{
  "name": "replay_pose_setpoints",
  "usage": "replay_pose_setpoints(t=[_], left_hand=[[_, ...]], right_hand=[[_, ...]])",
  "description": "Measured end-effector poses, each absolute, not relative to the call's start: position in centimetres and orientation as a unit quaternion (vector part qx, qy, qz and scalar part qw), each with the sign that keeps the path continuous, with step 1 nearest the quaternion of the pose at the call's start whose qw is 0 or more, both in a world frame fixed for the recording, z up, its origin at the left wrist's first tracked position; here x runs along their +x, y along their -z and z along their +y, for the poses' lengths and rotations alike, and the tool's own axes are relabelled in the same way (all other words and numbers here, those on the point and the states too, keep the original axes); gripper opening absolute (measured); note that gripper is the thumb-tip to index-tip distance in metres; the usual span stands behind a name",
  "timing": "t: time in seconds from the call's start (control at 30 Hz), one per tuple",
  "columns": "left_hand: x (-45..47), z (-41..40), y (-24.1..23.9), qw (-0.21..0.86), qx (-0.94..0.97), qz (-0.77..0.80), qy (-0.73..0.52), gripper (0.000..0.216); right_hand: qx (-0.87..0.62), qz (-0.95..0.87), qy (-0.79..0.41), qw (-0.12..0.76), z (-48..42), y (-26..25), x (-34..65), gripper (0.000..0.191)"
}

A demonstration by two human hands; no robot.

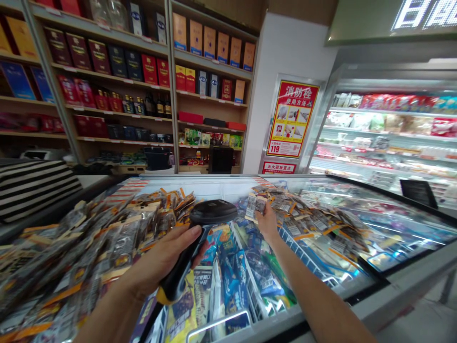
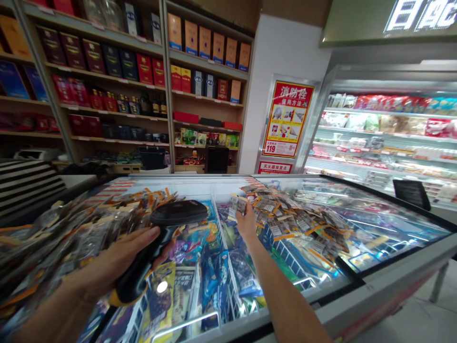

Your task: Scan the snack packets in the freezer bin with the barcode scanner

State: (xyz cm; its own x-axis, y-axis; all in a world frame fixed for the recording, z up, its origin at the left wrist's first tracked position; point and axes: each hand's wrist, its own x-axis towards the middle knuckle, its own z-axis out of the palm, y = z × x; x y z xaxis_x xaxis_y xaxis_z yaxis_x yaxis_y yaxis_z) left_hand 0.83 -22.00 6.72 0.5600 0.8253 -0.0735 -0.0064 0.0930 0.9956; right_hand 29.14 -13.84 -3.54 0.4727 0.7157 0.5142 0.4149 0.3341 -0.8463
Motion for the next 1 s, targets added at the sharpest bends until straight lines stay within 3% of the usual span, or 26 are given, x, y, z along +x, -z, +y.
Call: replay_pose_setpoints(t=[0.27,0.67,0.87,1.0], left_hand=[[0.9,-22.1,-6.6,0.661,0.581,0.356,-0.315,0.036],[0.7,-22.2,-6.7,0.637,0.609,0.343,-0.326,0.039],[0.2,-21.9,-6.9,0.653,0.586,0.352,-0.325,0.036],[-0.1,-22.0,-7.4,0.667,0.55,0.364,-0.346,0.033]], right_hand=[[-0.587,-0.459,-0.116,0.657,-13.8,3.6,30.1,0.03],[-0.601,-0.431,-0.137,0.658,-14.3,3.0,30.2,0.029],[-0.593,-0.46,-0.134,0.647,-13.8,3.7,29.7,0.038],[-0.634,-0.487,-0.132,0.585,-13.1,3.5,26.7,0.051]])
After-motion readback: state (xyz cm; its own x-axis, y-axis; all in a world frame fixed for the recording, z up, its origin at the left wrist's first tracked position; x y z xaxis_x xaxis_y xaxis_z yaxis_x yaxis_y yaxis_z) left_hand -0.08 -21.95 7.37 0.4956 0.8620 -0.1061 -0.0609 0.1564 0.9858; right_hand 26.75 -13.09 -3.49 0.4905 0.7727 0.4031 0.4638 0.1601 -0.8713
